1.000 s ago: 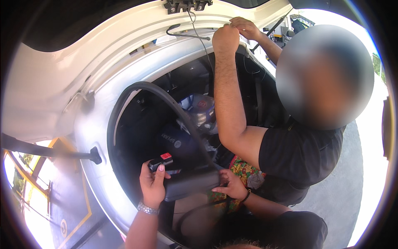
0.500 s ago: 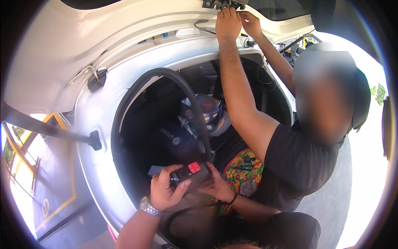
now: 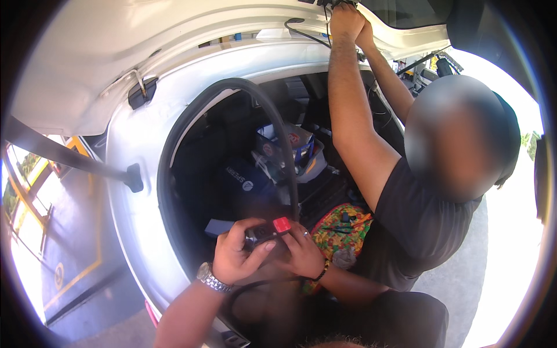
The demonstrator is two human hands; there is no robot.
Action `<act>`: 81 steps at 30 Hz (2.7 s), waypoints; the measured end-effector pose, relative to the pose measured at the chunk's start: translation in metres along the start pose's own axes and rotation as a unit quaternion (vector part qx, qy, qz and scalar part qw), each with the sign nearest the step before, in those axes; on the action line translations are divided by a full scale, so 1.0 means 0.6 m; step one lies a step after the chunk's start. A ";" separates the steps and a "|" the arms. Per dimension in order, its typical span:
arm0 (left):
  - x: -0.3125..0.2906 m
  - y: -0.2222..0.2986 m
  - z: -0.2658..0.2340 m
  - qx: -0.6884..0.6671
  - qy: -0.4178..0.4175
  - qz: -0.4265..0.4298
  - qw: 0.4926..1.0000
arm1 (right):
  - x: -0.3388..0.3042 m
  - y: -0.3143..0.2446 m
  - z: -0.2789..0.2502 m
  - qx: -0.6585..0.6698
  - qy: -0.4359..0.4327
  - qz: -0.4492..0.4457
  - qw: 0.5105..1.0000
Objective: The person handles a small black dashcam with a red label, removes a protective film, and wipes the lens with a tissue. The person then walks to a tool cabinet, opens a drawer, and returns to the car trunk area to continue handling the dashcam and its cable.
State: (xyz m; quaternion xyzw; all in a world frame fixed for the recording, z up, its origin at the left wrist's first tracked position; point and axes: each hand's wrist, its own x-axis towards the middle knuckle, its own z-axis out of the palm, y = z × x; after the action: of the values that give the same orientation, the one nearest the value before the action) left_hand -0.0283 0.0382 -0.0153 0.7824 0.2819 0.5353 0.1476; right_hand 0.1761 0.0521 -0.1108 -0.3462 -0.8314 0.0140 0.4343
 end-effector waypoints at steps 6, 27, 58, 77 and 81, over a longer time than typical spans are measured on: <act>0.004 0.006 -0.001 0.157 -0.043 0.084 0.983 | -0.028 0.018 0.026 0.070 0.003 0.055 0.996; -0.001 -0.023 -0.010 -0.006 0.228 -0.017 0.974 | 0.047 0.038 -0.035 0.282 0.126 0.001 0.951; -0.006 -0.018 -0.006 0.073 0.190 -0.018 0.979 | 0.069 0.044 -0.075 0.280 0.178 0.053 0.942; 0.005 -0.012 -0.005 0.033 0.168 -0.097 0.981 | 0.604 0.124 -0.247 -0.503 0.401 -0.201 0.739; 0.002 -0.015 -0.007 0.044 0.155 -0.114 0.980 | 0.628 0.147 -0.237 -0.497 0.388 -0.201 0.750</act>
State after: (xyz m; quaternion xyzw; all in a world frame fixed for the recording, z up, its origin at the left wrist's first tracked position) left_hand -0.0347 0.0460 -0.0178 0.6588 0.4119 0.6165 0.1275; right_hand 0.1856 0.3012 0.2173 -0.3132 -0.5316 -0.6242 0.4793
